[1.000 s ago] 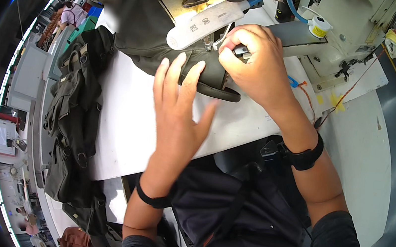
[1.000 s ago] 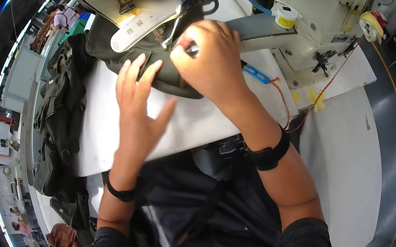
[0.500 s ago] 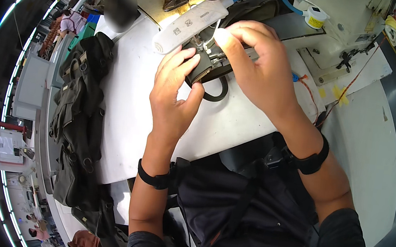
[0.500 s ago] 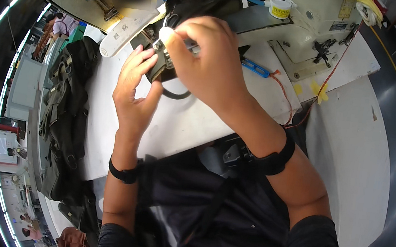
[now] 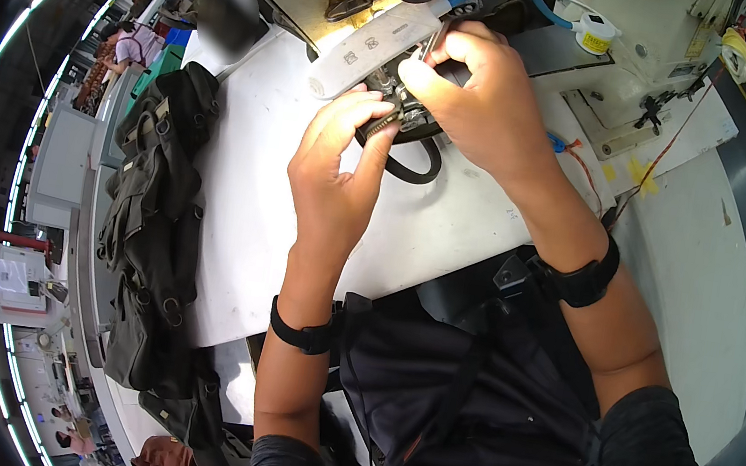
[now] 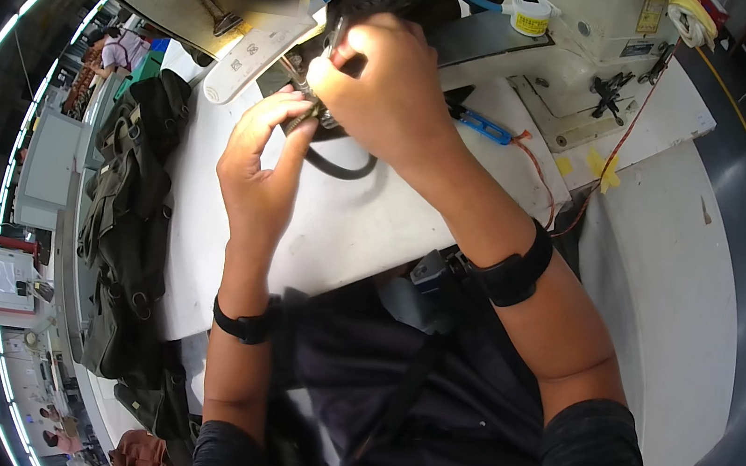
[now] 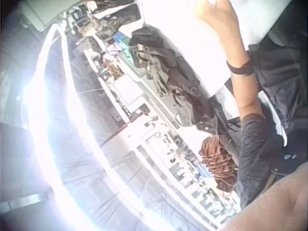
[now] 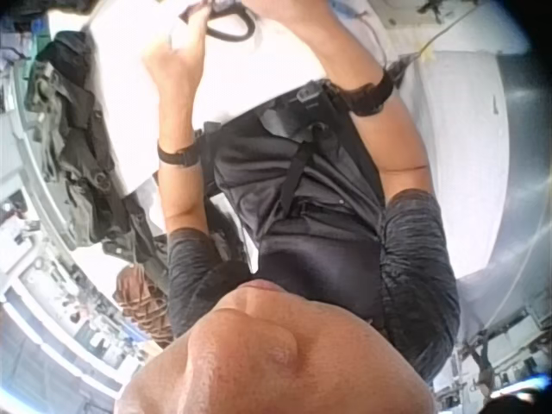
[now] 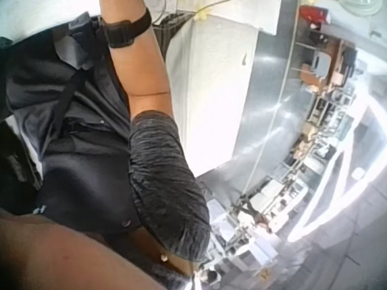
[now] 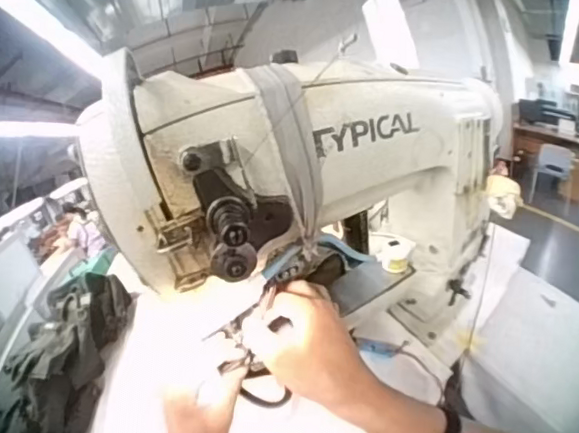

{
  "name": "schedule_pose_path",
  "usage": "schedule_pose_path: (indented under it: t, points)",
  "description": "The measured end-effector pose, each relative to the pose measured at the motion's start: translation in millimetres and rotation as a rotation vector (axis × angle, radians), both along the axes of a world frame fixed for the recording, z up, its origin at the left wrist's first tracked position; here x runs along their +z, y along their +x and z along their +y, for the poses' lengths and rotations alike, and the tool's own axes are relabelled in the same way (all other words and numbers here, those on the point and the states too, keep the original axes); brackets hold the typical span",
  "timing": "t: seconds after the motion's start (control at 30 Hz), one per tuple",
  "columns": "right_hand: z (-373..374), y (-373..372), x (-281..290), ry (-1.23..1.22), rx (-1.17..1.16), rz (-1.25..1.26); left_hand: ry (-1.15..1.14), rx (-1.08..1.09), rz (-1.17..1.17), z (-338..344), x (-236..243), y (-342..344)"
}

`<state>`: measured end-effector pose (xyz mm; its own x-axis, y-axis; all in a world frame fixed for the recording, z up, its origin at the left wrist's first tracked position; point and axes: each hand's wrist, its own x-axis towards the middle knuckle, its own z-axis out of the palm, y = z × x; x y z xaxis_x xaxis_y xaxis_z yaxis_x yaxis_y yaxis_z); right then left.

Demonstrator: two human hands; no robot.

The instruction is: The recorder is using an industrial sewing machine to construct a green canvas bag, specifically attaching handles and reinforcing seams.

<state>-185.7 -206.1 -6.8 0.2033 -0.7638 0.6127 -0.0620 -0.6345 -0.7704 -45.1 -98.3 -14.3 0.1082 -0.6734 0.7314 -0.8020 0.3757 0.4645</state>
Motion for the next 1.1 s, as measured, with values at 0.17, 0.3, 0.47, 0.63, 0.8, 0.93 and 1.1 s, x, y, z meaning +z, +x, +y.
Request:
schedule_pose_path:
  t: [0.17,0.3,0.47,0.63,0.8,0.93,1.1]
  points:
    - [-1,5,-13,-0.149,-0.092,0.032,0.039,0.023,0.117,-2,-3,3]
    - [1,8,-16,-0.247,-0.167,0.038,0.058,0.065,0.115,1,-3,7]
    - [0,2,-10,-0.129,-0.112,0.162,0.082,0.062,0.105,3,0,11]
    - [-5,4,-15,-0.148,-0.069,0.113,0.194,0.075,0.196,5,2,13]
    - [-4,6,-24,-0.297,-0.163,0.095,-0.117,0.075,-0.136,2,-7,5]
    - [19,-17,-22,-0.405,-0.151,0.044,-0.277,0.101,-0.356,2,-16,5]
    - [54,-41,-33,0.517,0.375,-0.093,-0.281,0.102,-0.403,7,-25,5]
